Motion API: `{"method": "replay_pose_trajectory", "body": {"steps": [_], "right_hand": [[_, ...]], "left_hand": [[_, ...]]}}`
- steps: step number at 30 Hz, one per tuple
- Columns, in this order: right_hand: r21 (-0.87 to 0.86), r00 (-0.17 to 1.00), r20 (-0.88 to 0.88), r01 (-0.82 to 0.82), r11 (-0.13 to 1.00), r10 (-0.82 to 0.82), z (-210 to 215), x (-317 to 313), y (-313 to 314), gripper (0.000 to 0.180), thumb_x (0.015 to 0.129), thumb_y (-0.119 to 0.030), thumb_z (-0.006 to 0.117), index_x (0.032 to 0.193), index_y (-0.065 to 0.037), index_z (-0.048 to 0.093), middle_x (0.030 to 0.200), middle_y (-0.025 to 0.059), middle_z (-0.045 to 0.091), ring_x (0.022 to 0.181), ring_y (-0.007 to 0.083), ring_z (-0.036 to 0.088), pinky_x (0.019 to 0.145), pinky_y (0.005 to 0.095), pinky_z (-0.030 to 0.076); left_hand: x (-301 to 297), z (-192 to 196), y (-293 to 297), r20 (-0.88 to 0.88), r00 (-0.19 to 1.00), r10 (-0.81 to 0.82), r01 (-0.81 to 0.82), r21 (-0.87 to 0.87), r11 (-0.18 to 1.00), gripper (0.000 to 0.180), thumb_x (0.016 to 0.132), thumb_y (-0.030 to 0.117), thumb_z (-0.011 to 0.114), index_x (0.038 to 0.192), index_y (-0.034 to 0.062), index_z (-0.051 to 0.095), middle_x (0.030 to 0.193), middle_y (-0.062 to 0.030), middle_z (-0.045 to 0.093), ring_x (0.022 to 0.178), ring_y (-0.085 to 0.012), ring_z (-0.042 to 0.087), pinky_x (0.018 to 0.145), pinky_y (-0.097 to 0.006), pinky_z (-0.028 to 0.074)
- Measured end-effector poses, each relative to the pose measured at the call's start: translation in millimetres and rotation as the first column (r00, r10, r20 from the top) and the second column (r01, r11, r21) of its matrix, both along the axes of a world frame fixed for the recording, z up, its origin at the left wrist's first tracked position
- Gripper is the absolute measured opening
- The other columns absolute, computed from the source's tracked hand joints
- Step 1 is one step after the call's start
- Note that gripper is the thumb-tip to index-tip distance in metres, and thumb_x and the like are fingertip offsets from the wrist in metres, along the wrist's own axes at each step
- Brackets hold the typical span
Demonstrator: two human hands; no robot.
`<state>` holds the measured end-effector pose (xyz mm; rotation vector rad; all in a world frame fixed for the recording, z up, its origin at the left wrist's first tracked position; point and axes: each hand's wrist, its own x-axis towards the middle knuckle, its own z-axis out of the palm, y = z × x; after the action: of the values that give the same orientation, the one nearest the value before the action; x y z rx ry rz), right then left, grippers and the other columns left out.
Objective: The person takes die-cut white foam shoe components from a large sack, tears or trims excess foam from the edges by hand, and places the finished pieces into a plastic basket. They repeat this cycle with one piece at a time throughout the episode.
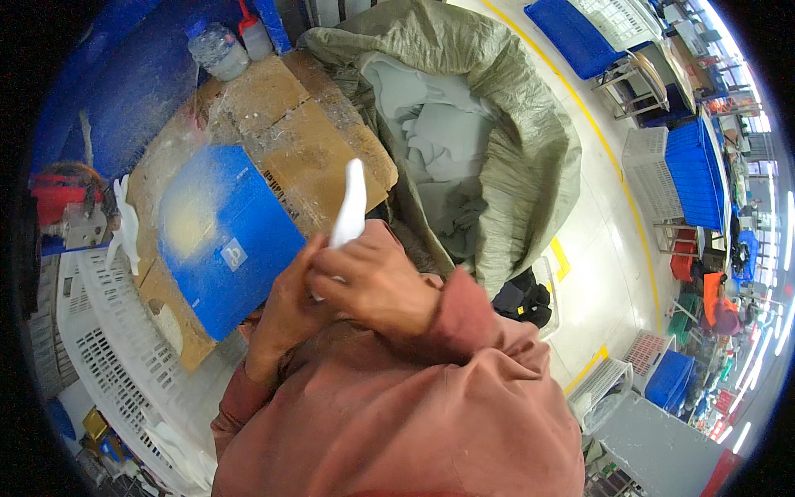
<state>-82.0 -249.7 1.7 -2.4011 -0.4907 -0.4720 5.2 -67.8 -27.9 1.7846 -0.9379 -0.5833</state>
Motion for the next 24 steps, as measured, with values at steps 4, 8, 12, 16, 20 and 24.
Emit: {"method": "replay_pose_trajectory", "body": {"steps": [4, 8, 12, 16, 20, 24], "right_hand": [[-0.012, 0.987, -0.082, -0.143, 0.99, 0.142, 4, 19, 25, 0.034, 0.081, -0.016, 0.067, 0.114, -0.005, 0.066, 0.115, 0.0121, 0.065, 0.093, 0.0284, 0.066, 0.081, 0.0398, 0.052], [0.262, 0.983, -0.075, 0.183, 0.948, -0.17, -4, 19, 19, 0.036, 0.084, -0.006, 0.071, 0.119, -0.002, 0.068, 0.126, 0.0217, 0.067, 0.108, 0.0345, 0.068, 0.098, 0.0369, 0.051], [0.492, 0.867, -0.427, 0.462, 0.738, -0.258, -36, 26, 13, 0.046, 0.101, -0.013, 0.064, 0.144, -0.002, 0.055, 0.139, 0.021, 0.059, 0.122, 0.0304, 0.062, 0.101, 0.0393, 0.051], [0.701, 0.69, -0.706, 0.651, 0.292, 0.159, -52, 29, 44, 0.061, 0.106, -0.024, 0.061, 0.157, 0.0, 0.039, 0.145, 0.0182, 0.054, 0.129, 0.0276, 0.056, 0.104, 0.0424, 0.051], [0.846, 0.733, -0.529, 0.413, 0.338, 0.427, -49, 40, 80, 0.049, 0.107, -0.023, 0.061, 0.147, 0.003, 0.049, 0.134, 0.016, 0.061, 0.121, 0.0238, 0.06, 0.104, 0.0393, 0.051], [0.785, 0.766, -0.59, 0.47, 0.404, 0.254, -48, 68, 107, 0.034, 0.107, -0.018, 0.062, 0.133, 0.004, 0.062, 0.119, 0.0081, 0.07, 0.105, 0.0165, 0.065, 0.092, 0.0332, 0.054]], "left_hand": [[3, -8, 31, -0.153, 0.935, 0.32, -0.327, -0.022, 0.945, 0.061, 0.094, 0.008, 0.074, 0.15, -0.0007, 0.05, 0.127, -0.0145, 0.072, 0.108, -0.0243, 0.071, 0.091, -0.035, 0.057], [13, -19, 76, -0.524, 0.658, 0.541, -0.672, -0.085, 0.735, 0.039, 0.1, 0.008, 0.069, 0.137, -0.0014, 0.062, 0.127, -0.0101, 0.072, 0.11, -0.0208, 0.069, 0.094, -0.035, 0.056], [13, -35, 104, -0.818, 0.397, 0.417, -0.89, -0.232, 0.393, 0.033, 0.099, 0.006, 0.071, 0.131, 0.0008, 0.065, 0.125, -0.0093, 0.072, 0.111, -0.0205, 0.068, 0.097, -0.038, 0.055], [12, -42, 122, -0.853, 0.364, 0.375, -0.932, -0.33, 0.152, 0.036, 0.098, 0.003, 0.069, 0.134, 0.0044, 0.064, 0.132, -0.0094, 0.069, 0.119, -0.023, 0.066, 0.105, -0.04, 0.052], [17, -42, 126, -0.858, 0.35, 0.377, -0.934, -0.349, 0.073, 0.039, 0.099, 0.002, 0.069, 0.137, 0.0042, 0.061, 0.133, -0.0089, 0.067, 0.121, -0.0223, 0.064, 0.105, -0.04, 0.053], [12, -31, 131, -0.875, 0.352, 0.331, -0.934, -0.349, 0.071, 0.041, 0.1, 0.002, 0.066, 0.14, 0.0048, 0.059, 0.137, -0.0082, 0.065, 0.124, -0.0207, 0.063, 0.106, -0.038, 0.052]]}}
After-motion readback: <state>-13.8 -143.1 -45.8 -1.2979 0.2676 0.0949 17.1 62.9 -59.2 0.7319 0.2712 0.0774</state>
